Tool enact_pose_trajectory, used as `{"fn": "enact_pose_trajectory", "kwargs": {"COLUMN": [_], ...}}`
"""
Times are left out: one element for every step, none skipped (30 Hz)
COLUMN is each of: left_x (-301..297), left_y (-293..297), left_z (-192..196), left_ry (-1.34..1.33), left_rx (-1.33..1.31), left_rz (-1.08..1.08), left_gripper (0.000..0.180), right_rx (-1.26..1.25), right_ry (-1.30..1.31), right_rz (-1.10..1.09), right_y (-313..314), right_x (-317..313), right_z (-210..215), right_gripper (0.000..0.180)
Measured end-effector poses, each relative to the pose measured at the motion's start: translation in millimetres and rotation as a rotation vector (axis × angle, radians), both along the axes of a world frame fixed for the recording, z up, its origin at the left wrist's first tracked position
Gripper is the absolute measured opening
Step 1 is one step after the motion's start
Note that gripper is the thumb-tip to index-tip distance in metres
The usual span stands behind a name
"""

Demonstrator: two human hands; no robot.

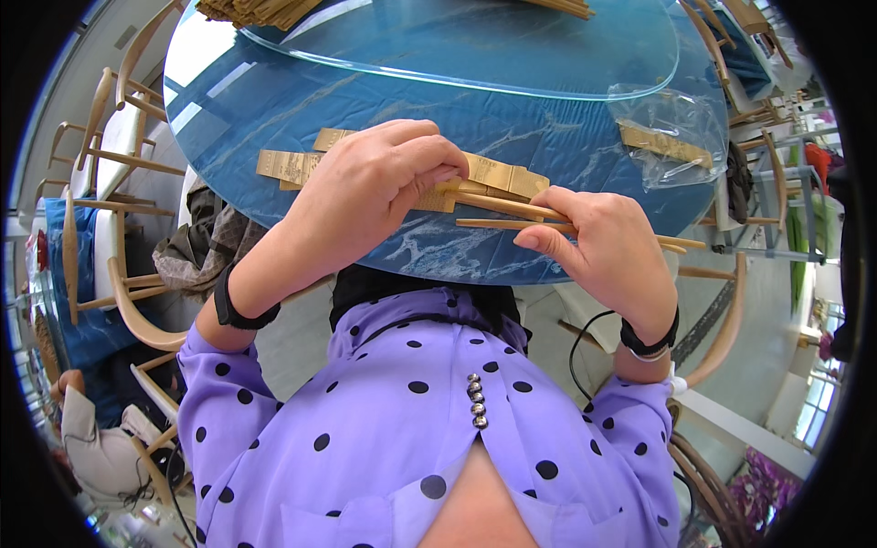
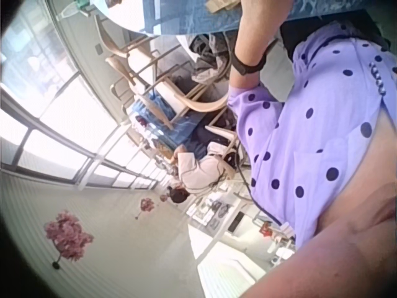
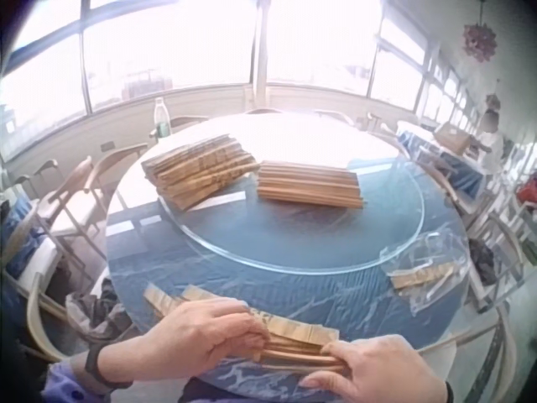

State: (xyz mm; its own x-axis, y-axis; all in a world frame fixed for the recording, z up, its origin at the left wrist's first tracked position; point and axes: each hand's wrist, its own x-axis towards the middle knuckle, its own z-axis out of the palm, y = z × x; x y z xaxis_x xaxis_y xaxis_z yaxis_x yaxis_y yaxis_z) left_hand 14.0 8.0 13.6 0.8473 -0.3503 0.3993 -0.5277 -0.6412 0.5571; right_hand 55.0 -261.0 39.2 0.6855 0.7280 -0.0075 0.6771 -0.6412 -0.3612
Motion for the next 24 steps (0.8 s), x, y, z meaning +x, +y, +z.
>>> {"fn": "enact_pose_trajectory", "kwargs": {"left_x": [2.0,4.3,6.3,8.3,9.7,9.6,8.6,4.7,5.5,6.9,5.5,2.9,0.1,-3.2,-13.2,-23.0,-34.7,-56.0,-70.4,-84.3,-88.7,-88.0,-83.3,-77.5], "left_y": [1.0,2.4,2.5,1.7,-0.1,-3.5,-7.3,-12.2,-15.8,-18.4,-17.5,-15.8,-14.7,-18.7,-14.0,-8.7,-1.6,1.3,-2.1,-4.6,-13.7,-32.3,-44.2,-42.5], "left_z": [1.5,4.3,4.4,3.2,2.4,3.6,6.2,6.2,7.5,4.0,2.3,1.1,1.0,1.9,2.5,3.3,-13.9,-19.3,-22.6,-28.0,-29.3,-26.9,-28.6,-29.1], "left_ry": [-0.030,-0.066,-0.085,-0.104,-0.117,-0.094,-0.118,-0.130,-0.146,-0.165,-0.152,-0.139,-0.126,-0.310,-0.410,-0.502,-0.551,-0.213,0.146,0.492,0.859,0.967,0.979,0.905], "left_rx": [0.043,0.087,0.068,0.049,0.034,0.016,-0.027,-0.071,-0.123,-0.142,-0.136,-0.129,-0.122,-0.100,-0.062,-0.027,-0.245,-0.438,-0.655,-0.863,-1.095,-1.296,-1.397,-1.468], "left_rz": [0.010,0.026,0.032,0.038,0.031,-0.005,-0.019,-0.030,-0.057,-0.071,-0.065,-0.057,-0.048,0.090,0.186,0.291,0.331,0.271,0.130,0.082,-0.050,0.022,0.135,0.061], "left_gripper": [0.009,0.009,0.009,0.010,0.011,0.015,0.015,0.015,0.015,0.020,0.023,0.025,0.028,0.031,0.033,0.036,0.028,0.024,0.025,0.030,0.036,0.041,0.050,0.047], "right_rx": [0.049,0.098,0.147,0.405,0.483,0.561,0.640,0.610,0.650,0.688,0.727,0.750,0.772,0.792,0.798,0.803,0.807,0.820,0.865,0.906,0.945,0.937,0.928,0.923], "right_ry": [0.130,0.253,0.376,0.594,0.620,0.645,0.671,0.743,0.736,0.754,0.774,0.814,0.854,0.900,0.901,0.902,0.902,0.904,0.944,0.982,1.023,1.074,1.122,1.167], "right_rz": [-0.040,-0.073,-0.105,-0.208,-0.244,-0.278,-0.313,-0.265,-0.197,-0.168,-0.118,-0.112,-0.105,-0.108,-0.144,-0.181,-0.227,-0.219,-0.230,-0.234,-0.239,-0.205,-0.174,-0.139], "right_y": [-2.9,-4.5,-5.4,-5.4,-1.8,4.7,12.7,24.3,31.8,36.6,40.7,41.9,43.0,43.5,43.0,41.2,38.4,36.9,36.8,38.3,40.1,41.4,42.2,42.2], "right_x": [0.3,1.6,1.3,-3.2,-5.7,-9.1,-12.9,-14.3,-16.0,-17.8,-17.7,-17.5,-17.4,-19.6,-21.3,-22.5,-27.7,-26.4,-28.9,-31.8,-35.1,-37.1,-37.7,-37.2], "right_z": [5.2,16.3,23.9,24.6,22.1,19.5,18.0,22.4,18.5,13.1,9.0,9.2,9.7,9.0,5.8,0.3,-4.6,-7.4,-9.8,-13.9,-15.3,-17.1,-18.4,-17.7], "right_gripper": [0.044,0.042,0.041,0.033,0.029,0.026,0.023,0.025,0.023,0.023,0.022,0.021,0.019,0.017,0.016,0.015,0.014,0.012,0.012,0.013,0.013,0.013,0.014,0.015]}}
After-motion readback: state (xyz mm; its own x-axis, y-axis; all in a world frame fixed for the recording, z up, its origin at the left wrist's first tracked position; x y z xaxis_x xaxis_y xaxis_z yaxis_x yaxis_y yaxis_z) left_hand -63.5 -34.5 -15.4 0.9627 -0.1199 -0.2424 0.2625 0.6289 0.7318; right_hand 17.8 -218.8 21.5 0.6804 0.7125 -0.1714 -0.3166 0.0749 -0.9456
